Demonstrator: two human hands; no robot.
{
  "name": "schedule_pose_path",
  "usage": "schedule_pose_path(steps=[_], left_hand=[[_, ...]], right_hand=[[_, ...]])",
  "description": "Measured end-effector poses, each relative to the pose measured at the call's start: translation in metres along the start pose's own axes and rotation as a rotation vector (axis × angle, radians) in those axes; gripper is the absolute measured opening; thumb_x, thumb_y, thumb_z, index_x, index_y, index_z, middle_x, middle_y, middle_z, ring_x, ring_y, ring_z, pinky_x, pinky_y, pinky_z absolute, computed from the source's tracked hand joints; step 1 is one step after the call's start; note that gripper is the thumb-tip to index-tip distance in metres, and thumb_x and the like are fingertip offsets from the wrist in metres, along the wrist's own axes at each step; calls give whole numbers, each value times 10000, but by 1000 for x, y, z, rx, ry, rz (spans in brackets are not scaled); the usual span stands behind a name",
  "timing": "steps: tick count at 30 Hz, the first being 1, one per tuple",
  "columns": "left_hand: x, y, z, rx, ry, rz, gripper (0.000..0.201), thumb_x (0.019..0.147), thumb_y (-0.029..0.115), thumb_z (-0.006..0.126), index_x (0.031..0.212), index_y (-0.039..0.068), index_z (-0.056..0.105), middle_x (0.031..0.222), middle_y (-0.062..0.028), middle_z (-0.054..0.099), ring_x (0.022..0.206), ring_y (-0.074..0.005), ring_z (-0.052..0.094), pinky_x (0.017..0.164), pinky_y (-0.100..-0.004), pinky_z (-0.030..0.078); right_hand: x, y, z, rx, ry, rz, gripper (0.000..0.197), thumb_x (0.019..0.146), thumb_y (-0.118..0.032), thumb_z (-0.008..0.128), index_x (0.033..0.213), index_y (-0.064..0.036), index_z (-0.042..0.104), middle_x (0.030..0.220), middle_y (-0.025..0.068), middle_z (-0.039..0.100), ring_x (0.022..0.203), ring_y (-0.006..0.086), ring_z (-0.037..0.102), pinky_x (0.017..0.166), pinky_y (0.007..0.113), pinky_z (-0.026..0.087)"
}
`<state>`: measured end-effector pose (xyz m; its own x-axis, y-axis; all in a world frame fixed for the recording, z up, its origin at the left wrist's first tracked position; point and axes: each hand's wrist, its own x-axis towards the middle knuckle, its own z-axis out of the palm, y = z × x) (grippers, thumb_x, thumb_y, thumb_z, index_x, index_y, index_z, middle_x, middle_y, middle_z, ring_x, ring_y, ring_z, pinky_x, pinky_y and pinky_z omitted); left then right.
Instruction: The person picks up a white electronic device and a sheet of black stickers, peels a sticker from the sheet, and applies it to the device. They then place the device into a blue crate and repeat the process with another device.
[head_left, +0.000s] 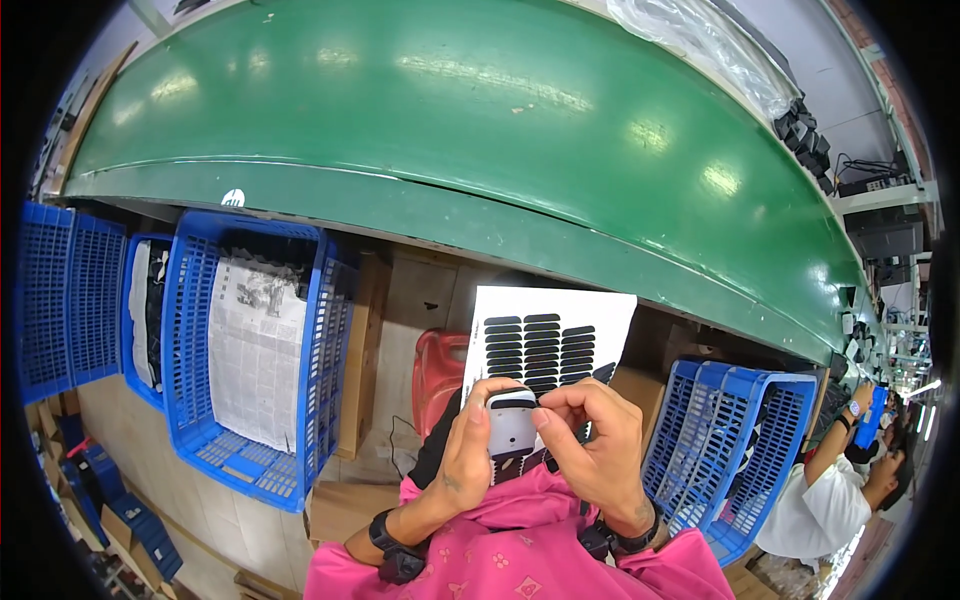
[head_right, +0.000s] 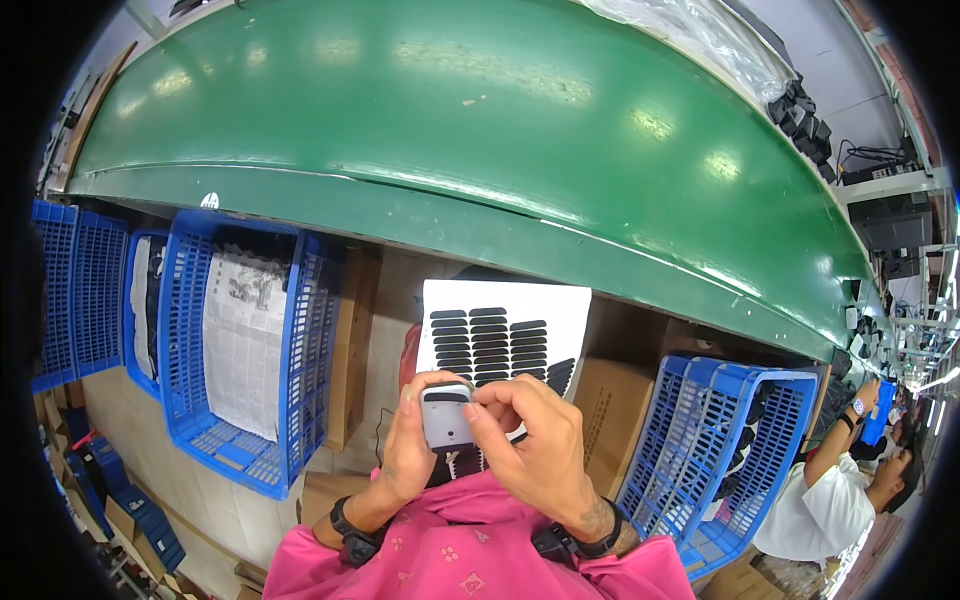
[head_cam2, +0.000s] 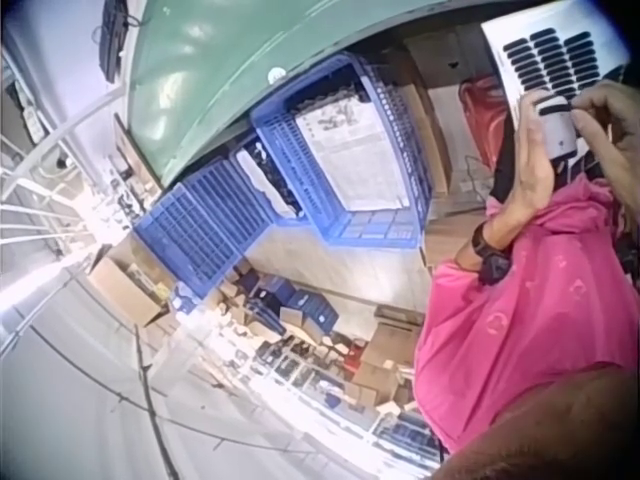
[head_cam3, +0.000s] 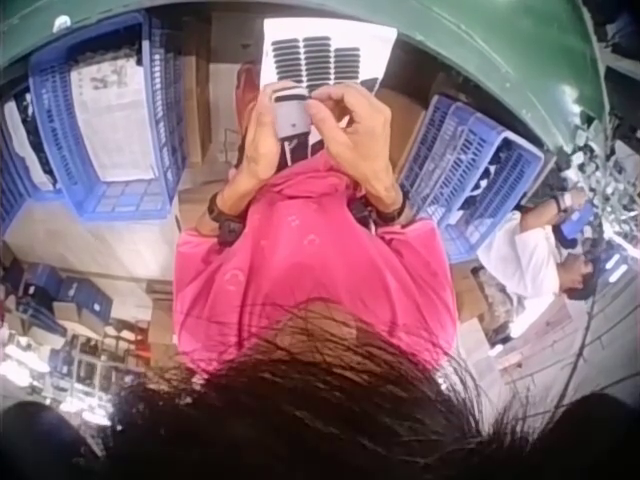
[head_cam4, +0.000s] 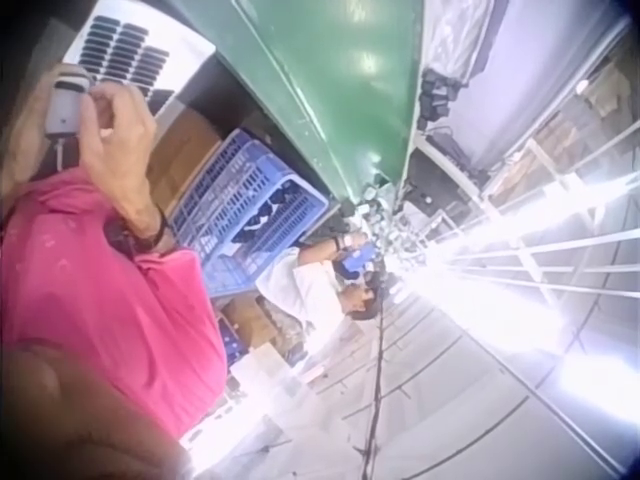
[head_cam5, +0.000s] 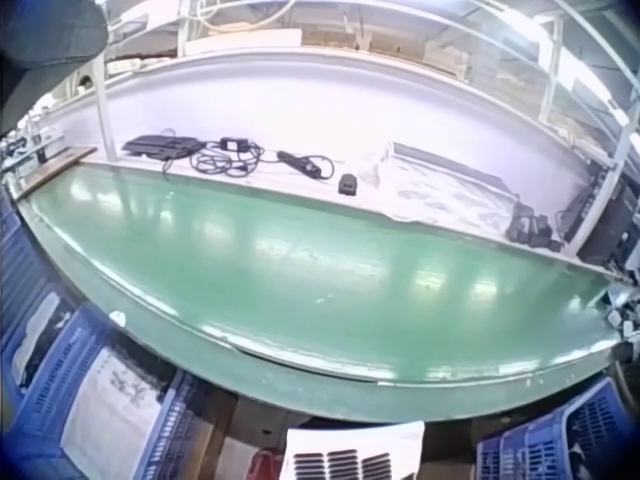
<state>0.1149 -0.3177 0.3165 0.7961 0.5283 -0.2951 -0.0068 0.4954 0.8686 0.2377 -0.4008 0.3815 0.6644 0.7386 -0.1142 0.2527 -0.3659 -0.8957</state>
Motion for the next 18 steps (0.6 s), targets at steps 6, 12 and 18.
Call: schedule_pose_path(steps=[6, 12, 18], left_hand=[[3, 1, 1, 9, -45, 1, 595, 1032, 501, 189, 1240, 15, 462, 1006, -62, 586, 852, -91, 546, 756, -237, 446], [3, 0, 0, 40, -54, 7, 600, 1032, 507, 186, 1246, 16, 455, 1001, -64, 588, 845, -93, 546, 753, -234, 446], [2, -1, 1, 8, -55, -4, 593, 1034, 501, 187, 1248, 15, 450, 1004, -67, 587, 847, -94, 546, 753, -235, 443]], right_hand=[[0, 4, 2, 15, 9, 5, 80, 803, 9, 703, 848, 32, 642, 731, 50, 620, 619, 84, 562, 564, 215, 446], [1, 5, 2, 16, 19, 2, 70, 805, 16, 694, 834, 30, 633, 723, 50, 612, 611, 85, 559, 558, 217, 443], [2, 5, 3, 20, 19, 17, 67, 805, 17, 690, 820, 25, 625, 716, 45, 605, 613, 84, 555, 556, 220, 439]])
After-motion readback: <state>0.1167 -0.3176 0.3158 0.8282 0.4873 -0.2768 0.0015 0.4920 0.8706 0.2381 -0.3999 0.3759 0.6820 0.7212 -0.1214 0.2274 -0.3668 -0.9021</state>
